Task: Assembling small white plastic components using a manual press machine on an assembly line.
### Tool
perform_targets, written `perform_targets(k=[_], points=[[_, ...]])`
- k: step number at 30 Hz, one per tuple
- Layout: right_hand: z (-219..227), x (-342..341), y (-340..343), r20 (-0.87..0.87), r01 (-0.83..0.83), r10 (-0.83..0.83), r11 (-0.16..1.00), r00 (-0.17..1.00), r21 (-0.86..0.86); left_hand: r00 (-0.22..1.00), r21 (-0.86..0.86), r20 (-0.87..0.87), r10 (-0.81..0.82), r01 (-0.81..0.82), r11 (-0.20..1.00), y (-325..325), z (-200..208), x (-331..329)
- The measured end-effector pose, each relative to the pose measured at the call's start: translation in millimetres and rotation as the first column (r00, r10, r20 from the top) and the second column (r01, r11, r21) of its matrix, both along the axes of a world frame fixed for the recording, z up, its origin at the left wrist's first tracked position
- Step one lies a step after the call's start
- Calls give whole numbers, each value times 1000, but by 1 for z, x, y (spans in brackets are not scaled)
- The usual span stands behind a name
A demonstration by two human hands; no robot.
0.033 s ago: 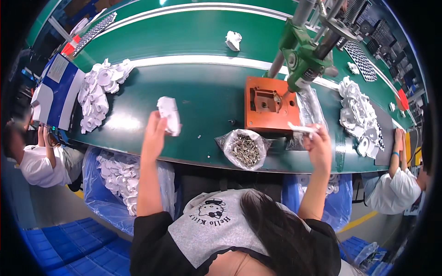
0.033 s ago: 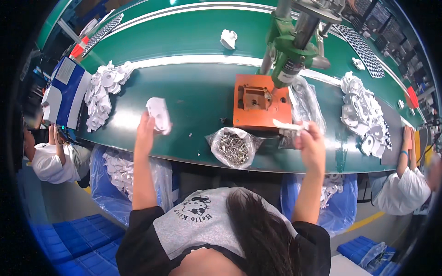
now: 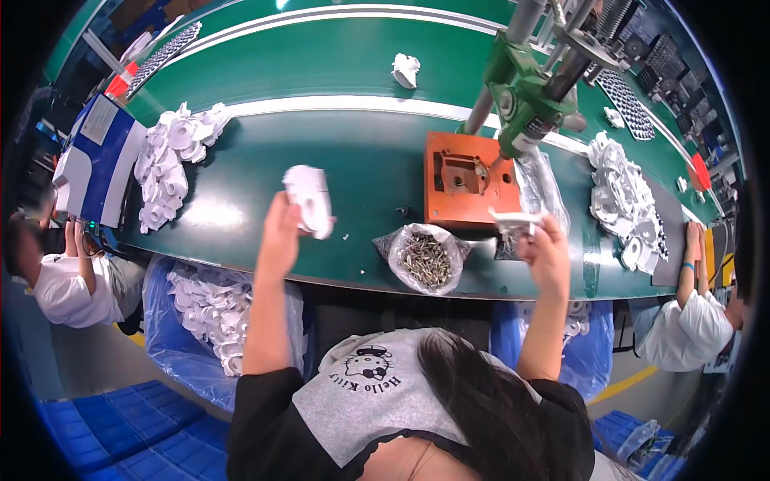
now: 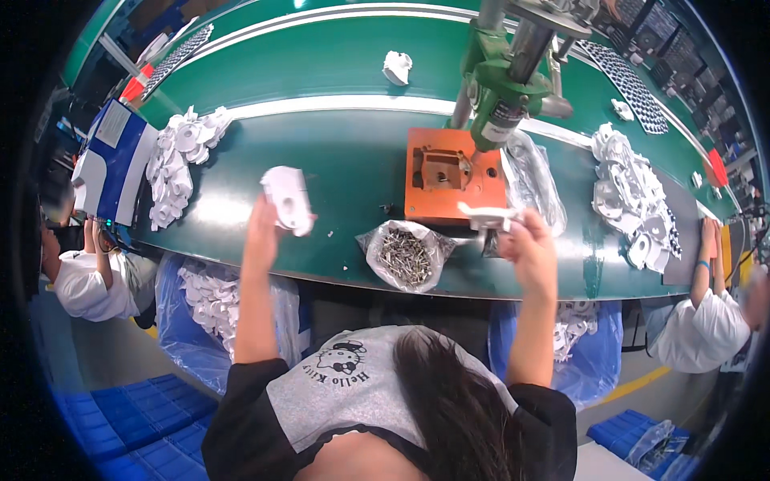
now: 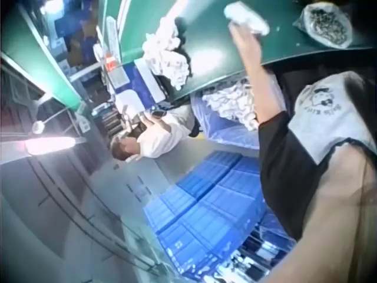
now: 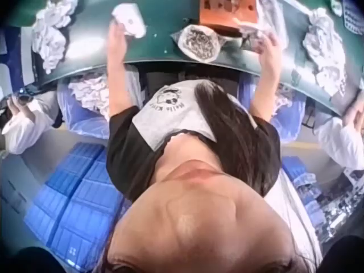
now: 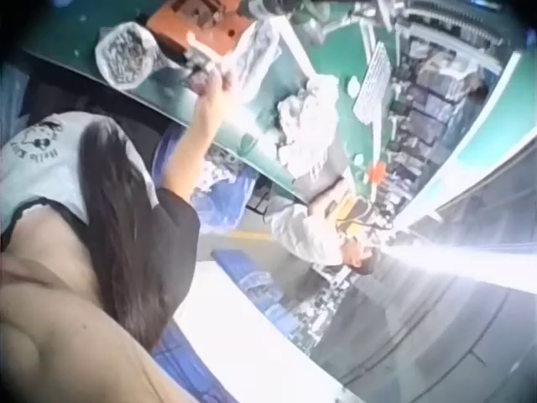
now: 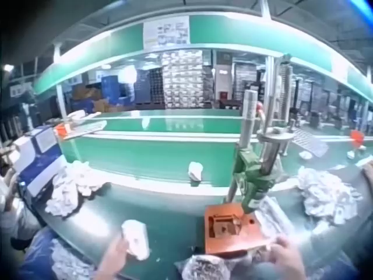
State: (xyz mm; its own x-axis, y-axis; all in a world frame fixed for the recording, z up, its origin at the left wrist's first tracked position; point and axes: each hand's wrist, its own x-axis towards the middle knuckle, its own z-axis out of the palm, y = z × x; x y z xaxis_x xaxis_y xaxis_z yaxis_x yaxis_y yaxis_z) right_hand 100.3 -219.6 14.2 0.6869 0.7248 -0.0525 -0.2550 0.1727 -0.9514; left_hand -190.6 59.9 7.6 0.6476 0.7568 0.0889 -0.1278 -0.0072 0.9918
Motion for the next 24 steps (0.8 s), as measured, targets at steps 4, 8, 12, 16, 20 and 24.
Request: perform_targets(k=[4,8,12,16,20,24], points=[[28,-49,46,-170,-164,172,985,970,57,942,-27,303,-146,162,986,-57,-2,60],[37,-80,70,-359,-325,376,925,854,197,963,209,260,-68,13,978,-94,11,81],[37,-94,80,-291,-280,308,950,906,135,953,224,300,-46,-24,974,-107,10,85],[38,-83,77,-88,-286,282,957,955,-41,951,125,306,-47,8,992,-112,5,87],[43,-75,73,50,-419,441,878,896,-232,931,68,364,-40,16,998,-117,0,89],[28,-64,74,-102,-502,492,850,865,-157,952,71,211,-219,209,975,-109,8,83]])
